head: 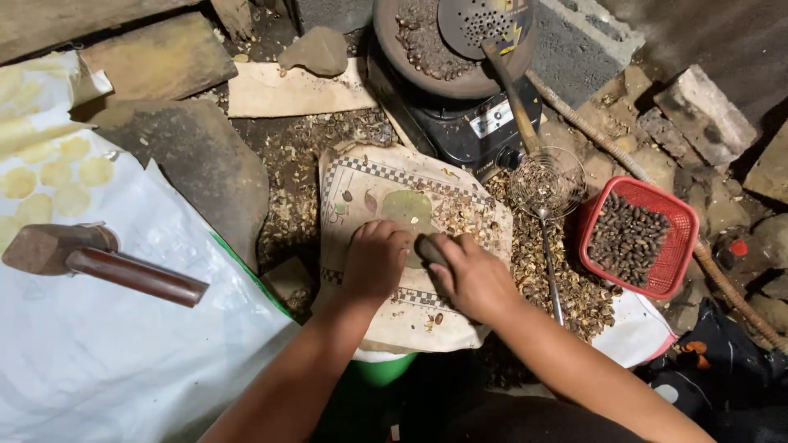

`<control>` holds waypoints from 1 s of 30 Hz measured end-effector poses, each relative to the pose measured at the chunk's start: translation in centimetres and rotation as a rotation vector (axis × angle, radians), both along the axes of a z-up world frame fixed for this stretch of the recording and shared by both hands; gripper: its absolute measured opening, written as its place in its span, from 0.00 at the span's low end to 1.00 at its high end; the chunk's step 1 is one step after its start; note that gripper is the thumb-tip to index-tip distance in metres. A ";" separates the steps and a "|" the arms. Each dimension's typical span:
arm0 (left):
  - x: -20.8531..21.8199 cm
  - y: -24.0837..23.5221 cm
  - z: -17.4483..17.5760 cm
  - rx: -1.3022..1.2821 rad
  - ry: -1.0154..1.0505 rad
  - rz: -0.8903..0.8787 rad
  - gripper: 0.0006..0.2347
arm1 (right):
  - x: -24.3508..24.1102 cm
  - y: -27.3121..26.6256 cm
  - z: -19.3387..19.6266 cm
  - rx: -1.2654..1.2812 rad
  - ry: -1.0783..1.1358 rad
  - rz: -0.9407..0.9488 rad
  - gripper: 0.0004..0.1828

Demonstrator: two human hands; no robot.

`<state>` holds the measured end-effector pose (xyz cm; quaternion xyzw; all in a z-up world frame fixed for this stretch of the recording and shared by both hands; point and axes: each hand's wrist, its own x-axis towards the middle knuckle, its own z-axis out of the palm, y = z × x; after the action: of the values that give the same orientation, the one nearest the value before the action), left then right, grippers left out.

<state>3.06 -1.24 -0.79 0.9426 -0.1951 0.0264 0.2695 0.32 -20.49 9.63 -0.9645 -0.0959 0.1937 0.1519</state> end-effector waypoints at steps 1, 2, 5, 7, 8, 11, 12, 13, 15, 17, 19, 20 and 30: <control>0.0 0.3 -0.5 0.009 0.024 0.002 0.08 | 0.1 -0.1 -0.3 -0.012 0.007 -0.026 0.30; 0.1 0.4 -0.3 0.010 0.028 0.002 0.08 | 0.4 -0.5 -0.7 -0.011 0.012 -0.026 0.30; -0.3 0.6 0.1 -0.004 0.047 0.015 0.08 | 0.4 -1.5 -1.8 0.076 0.155 -0.226 0.29; 0.2 0.7 0.4 -0.027 0.031 0.096 0.07 | 1.1 -1.8 -1.9 0.106 0.258 -0.368 0.29; 0.2 0.6 0.1 -0.029 0.038 0.095 0.07 | 1.2 -1.5 -1.7 0.103 0.265 -0.369 0.29; 0.3 -0.5 0.0 -0.125 0.016 0.110 0.07 | 1.2 -0.9 -1.2 0.085 0.230 -0.332 0.28; 0.1 -1.1 0.5 -0.139 -0.016 0.137 0.08 | 0.8 -0.8 -1.1 0.065 0.212 -0.312 0.28; 0.0 -1.7 1.0 -0.152 -0.048 0.164 0.09 | 0.4 -0.7 -1.1 0.044 0.194 -0.291 0.27; 0.0 -2.3 0.4 -0.141 -0.054 0.189 0.10 | -0.4 -0.6 -0.1 -0.005 0.185 -0.243 0.28; 0.3 -2.0 0.5 -0.118 -0.063 0.207 0.10 | 0.0 -0.6 0.7 -0.042 0.176 -0.201 0.29; 0.0 -1.1 1.0 -0.102 -0.059 0.114 0.13 | 1.1 -1.1 1.3 -0.061 0.234 -0.194 0.28; 0.1 -0.6 0.5 -0.099 -0.059 0.112 0.13 | 1.2 -0.6 1.6 -0.057 0.234 -0.196 0.28; 0.6 1.2 -1.3 0.068 -0.049 0.159 0.10 | 2.9 0.7 -0.2 0.032 0.038 -0.041 0.27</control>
<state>3.63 -0.01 -2.08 0.9628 -0.1273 0.0642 0.2294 3.18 -19.82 9.45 -0.9598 -0.0763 0.2074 0.1731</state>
